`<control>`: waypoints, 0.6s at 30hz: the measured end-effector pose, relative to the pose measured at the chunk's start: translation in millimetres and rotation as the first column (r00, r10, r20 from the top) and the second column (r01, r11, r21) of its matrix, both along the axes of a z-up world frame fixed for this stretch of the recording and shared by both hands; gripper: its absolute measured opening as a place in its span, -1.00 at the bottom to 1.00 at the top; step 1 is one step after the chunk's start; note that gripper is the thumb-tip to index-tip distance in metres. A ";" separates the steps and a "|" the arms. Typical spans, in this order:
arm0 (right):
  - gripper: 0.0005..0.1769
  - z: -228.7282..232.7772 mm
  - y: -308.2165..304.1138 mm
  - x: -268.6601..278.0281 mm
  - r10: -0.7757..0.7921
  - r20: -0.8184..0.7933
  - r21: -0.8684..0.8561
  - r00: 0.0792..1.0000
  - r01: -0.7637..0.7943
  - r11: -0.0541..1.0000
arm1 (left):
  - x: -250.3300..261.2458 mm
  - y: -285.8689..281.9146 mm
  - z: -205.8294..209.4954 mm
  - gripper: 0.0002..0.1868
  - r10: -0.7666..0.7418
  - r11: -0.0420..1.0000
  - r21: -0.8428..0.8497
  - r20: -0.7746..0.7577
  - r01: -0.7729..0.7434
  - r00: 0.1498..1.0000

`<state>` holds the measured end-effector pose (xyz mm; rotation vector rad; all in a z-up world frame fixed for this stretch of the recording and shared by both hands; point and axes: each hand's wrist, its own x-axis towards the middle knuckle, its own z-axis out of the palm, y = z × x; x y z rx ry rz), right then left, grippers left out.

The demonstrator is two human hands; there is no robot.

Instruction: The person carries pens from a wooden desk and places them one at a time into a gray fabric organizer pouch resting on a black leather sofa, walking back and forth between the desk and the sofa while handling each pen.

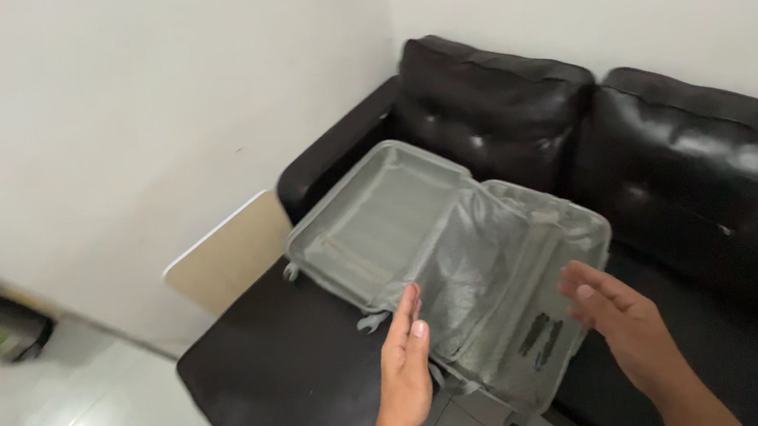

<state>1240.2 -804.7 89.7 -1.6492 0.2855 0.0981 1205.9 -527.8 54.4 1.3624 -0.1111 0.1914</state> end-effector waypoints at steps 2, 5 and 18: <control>-0.43 0.6 -0.6 -2.2 -0.073 -0.016 0.055 0.997 0.074 0.996 | 11.0 0.8 -1.3 -0.31 -0.053 0.998 0.033 -0.020 0.054 0.998; -0.42 0.4 -0.8 -10.4 -0.161 -0.022 0.065 0.987 0.162 0.985 | 26.3 -2.3 0.3 -0.29 -0.134 0.990 0.045 -0.066 0.137 0.989; -0.42 -6.5 -32.9 -45.0 -0.321 -0.032 0.067 0.946 0.323 0.944 | 38.0 -43.2 6.9 -0.28 -0.358 0.933 -0.078 -0.103 0.351 0.928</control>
